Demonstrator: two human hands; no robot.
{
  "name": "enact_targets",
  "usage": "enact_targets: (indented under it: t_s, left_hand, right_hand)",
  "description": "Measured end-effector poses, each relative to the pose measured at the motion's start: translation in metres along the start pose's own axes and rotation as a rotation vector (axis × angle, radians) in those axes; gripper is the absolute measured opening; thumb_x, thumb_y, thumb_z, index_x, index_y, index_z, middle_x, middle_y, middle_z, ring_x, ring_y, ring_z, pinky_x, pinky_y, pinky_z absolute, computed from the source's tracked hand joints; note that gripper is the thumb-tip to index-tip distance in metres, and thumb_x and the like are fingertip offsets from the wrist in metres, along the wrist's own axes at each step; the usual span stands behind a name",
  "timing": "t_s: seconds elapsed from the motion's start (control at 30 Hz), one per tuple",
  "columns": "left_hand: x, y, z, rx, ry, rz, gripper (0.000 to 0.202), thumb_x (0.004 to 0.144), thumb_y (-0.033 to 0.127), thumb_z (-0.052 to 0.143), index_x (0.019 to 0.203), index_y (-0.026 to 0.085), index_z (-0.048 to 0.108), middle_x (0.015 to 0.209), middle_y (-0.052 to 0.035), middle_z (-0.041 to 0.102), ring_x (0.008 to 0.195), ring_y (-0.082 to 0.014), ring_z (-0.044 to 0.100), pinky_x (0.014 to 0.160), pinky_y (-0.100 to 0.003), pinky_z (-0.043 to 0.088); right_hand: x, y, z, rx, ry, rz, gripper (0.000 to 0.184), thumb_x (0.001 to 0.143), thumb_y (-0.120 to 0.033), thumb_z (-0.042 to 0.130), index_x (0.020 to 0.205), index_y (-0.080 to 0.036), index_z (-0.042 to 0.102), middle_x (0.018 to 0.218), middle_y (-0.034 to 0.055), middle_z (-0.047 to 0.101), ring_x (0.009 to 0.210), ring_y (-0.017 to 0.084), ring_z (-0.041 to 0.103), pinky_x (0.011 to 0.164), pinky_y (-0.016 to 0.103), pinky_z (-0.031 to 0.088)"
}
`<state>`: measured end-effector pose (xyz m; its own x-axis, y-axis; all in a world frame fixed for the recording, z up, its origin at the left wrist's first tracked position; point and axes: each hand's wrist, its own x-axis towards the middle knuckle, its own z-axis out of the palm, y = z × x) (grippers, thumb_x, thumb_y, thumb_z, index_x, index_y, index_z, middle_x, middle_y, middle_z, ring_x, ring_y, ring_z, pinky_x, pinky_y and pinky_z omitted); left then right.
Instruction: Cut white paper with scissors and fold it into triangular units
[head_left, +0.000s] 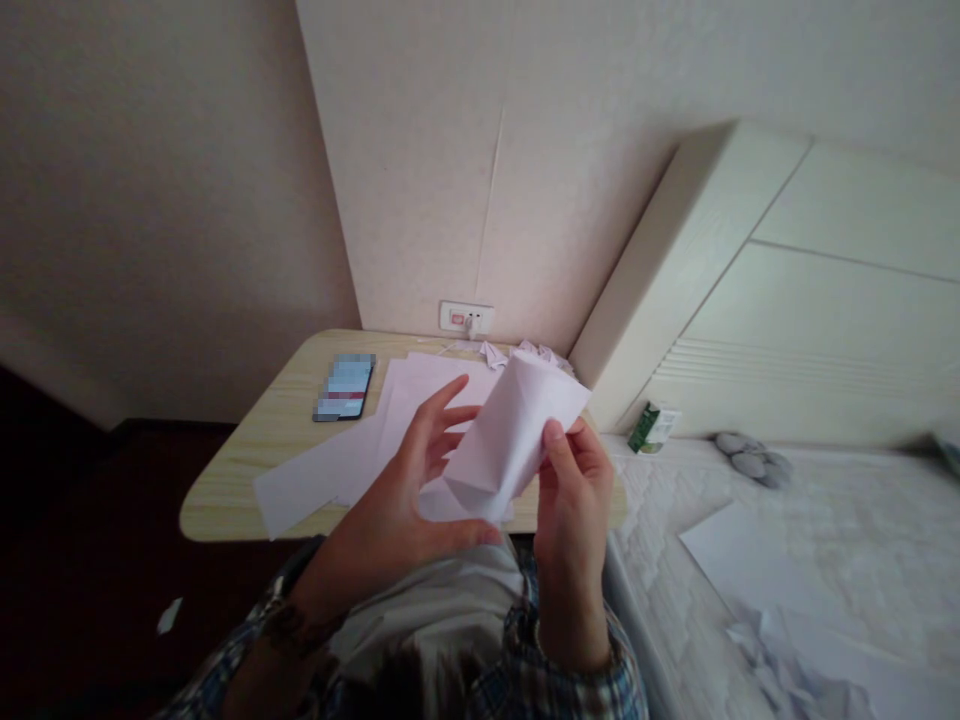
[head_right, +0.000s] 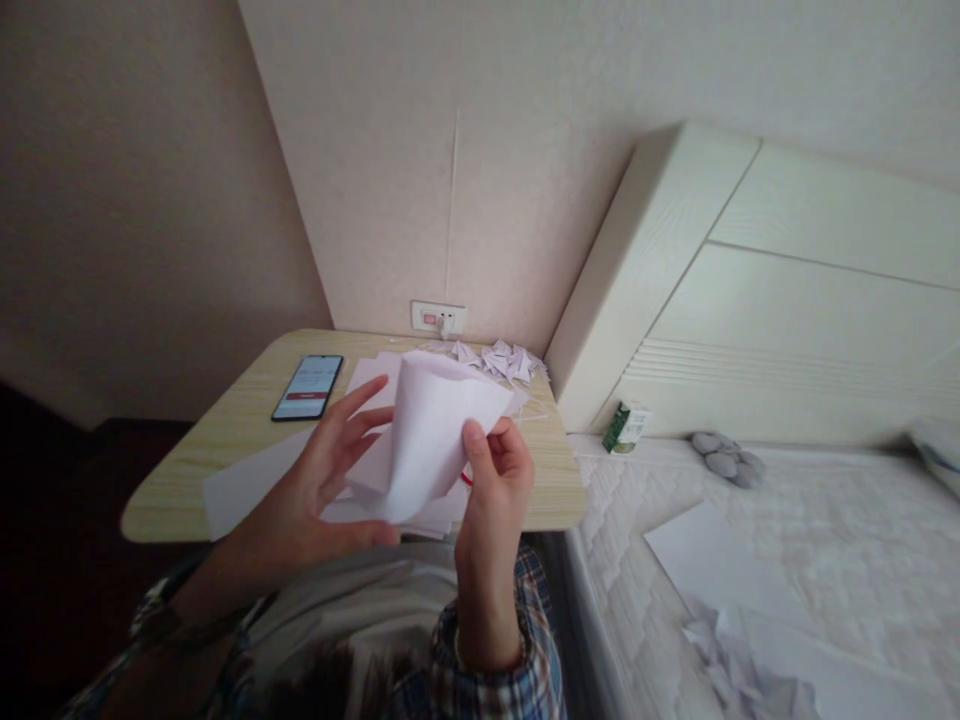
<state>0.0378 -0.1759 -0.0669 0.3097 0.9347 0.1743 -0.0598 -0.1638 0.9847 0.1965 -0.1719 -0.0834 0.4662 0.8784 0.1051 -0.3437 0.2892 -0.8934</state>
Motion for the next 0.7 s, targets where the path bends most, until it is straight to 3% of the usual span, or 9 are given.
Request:
enact_targets:
  t_s: [0.07, 0.17, 0.3, 0.47, 0.53, 0.6, 0.7]
  left_hand:
    - [-0.002, 0.000, -0.006, 0.020, -0.062, 0.046, 0.105, 0.062, 0.014, 0.090, 0.148, 0.043, 0.038, 0.151, -0.0059, 0.051, 0.133, -0.0297, 0.053, 0.103, -0.037, 0.049]
    - [-0.003, 0.003, -0.005, 0.079, -0.068, 0.134, 0.085, 0.074, 0.013, 0.080, 0.146, 0.040, 0.045, 0.152, -0.0055, 0.052, 0.136, -0.0290, 0.051, 0.106, -0.038, 0.048]
    - [0.000, 0.001, 0.008, 0.234, 0.123, 0.293, 0.065, 0.076, 0.011, 0.075, 0.135, 0.032, 0.060, 0.144, -0.0056, 0.060, 0.131, -0.0285, 0.056, 0.104, -0.034, 0.050]
    - [-0.002, -0.004, 0.021, 0.536, 0.518, 0.562, 0.043, 0.081, 0.013, 0.067, 0.123, 0.025, 0.070, 0.117, -0.0041, 0.078, 0.100, -0.0267, 0.074, 0.085, -0.033, 0.059]
    - [-0.003, -0.004, 0.024, 0.558, 0.650, 0.573, 0.034, 0.083, 0.014, 0.066, 0.114, 0.027, 0.075, 0.108, -0.0016, 0.081, 0.090, -0.0249, 0.077, 0.078, -0.032, 0.059]
    - [-0.003, -0.003, 0.026, 0.473, 0.695, 0.547, 0.029, 0.084, 0.015, 0.066, 0.106, 0.029, 0.077, 0.100, 0.0012, 0.082, 0.082, -0.0229, 0.077, 0.071, -0.030, 0.059]
    - [-0.001, -0.006, 0.028, 0.335, 0.669, 0.517, 0.028, 0.084, 0.014, 0.064, 0.104, 0.028, 0.077, 0.093, 0.0033, 0.082, 0.076, -0.0210, 0.077, 0.062, -0.026, 0.059]
  right_hand:
    - [0.001, 0.003, 0.001, 0.032, 0.002, 0.066, 0.024, 0.073, -0.038, 0.073, 0.074, -0.022, 0.056, 0.070, -0.0030, 0.060, 0.057, 0.012, 0.049, 0.053, 0.024, 0.040]
    - [0.000, 0.008, 0.004, 0.058, -0.020, 0.140, 0.022, 0.072, -0.037, 0.071, 0.076, -0.023, 0.056, 0.070, -0.0022, 0.061, 0.057, 0.014, 0.052, 0.056, 0.028, 0.046]
    - [-0.008, 0.011, 0.012, 0.093, -0.048, 0.170, 0.020, 0.074, -0.038, 0.070, 0.081, -0.023, 0.058, 0.074, -0.0012, 0.064, 0.066, 0.017, 0.060, 0.070, 0.033, 0.052]
    - [-0.016, 0.013, 0.022, 0.195, -0.056, 0.169, 0.023, 0.068, -0.037, 0.079, 0.077, -0.021, 0.065, 0.075, -0.0032, 0.066, 0.070, 0.014, 0.056, 0.077, 0.030, 0.050]
    - [-0.018, 0.012, 0.022, 0.247, -0.037, 0.169, 0.024, 0.066, -0.037, 0.084, 0.073, -0.020, 0.068, 0.074, -0.0032, 0.068, 0.070, 0.013, 0.055, 0.077, 0.028, 0.049]
    - [-0.019, 0.011, 0.021, 0.290, -0.016, 0.168, 0.025, 0.064, -0.038, 0.086, 0.072, -0.020, 0.070, 0.075, -0.0026, 0.069, 0.071, 0.013, 0.055, 0.075, 0.027, 0.049]
    - [-0.020, 0.008, 0.020, 0.333, -0.011, 0.171, 0.025, 0.064, -0.037, 0.087, 0.073, -0.019, 0.072, 0.077, -0.0018, 0.071, 0.073, 0.013, 0.057, 0.074, 0.025, 0.048]
